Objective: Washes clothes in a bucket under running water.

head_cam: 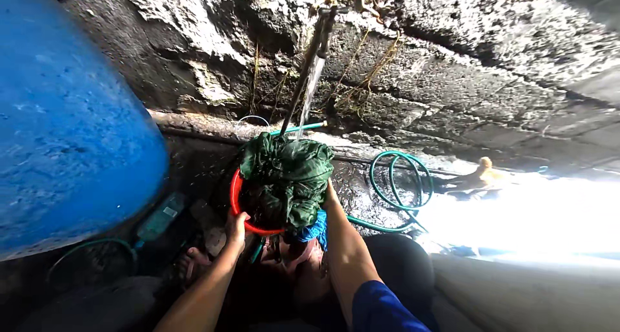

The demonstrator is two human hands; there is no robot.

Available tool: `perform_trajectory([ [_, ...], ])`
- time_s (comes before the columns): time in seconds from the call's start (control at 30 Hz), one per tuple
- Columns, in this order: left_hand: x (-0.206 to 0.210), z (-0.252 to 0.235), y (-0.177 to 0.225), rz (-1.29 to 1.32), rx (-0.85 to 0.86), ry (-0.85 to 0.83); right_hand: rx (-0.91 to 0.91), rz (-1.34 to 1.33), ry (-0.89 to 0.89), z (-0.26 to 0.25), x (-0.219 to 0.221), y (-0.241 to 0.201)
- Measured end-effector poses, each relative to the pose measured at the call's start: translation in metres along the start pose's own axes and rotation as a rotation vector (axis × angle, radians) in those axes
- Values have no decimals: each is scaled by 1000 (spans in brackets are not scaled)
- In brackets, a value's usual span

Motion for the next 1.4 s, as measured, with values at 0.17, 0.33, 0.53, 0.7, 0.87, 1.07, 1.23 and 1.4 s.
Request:
perform_trajectory([
  [0.17, -12, -11, -2, -51, -25, -1, -195, 26, 221, 10, 15, -27],
  [0.33, 8, -9, 9, -25, -26, -39, -690, -190, 125, 71, 39, -139],
  [0.53, 37, 6, 17, -128, 98, -25, -855, -78, -189, 146, 110, -140],
  [0.7, 30, 6, 31, -336, 144, -31, -823, 575, -127, 126, 149, -8],
  [0.87, 33, 20, 106, -285, 558, 124, -487, 1406, -410, 130, 157, -1],
  [1.07, 120, 50, 133, -910, 1145, -110, -647, 1219, -222, 120, 119, -131],
  [1.23, 153, 38, 92, -1371, 1076, -376, -786, 1214, -2, 64, 122, -111],
  [1.4, 157, 20, 93, -1569, 921, -500, -869, 1501, 55, 73, 159, -48],
])
Point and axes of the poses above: each hand's wrist, its own z-axis away from the middle knuckle, its own x-axis out of the palm, y = z × x, the point moved 4 cm from there along -z, towards the middle knuckle, and after that the axes turned 14 degrees about y, right-handed, at the moved point
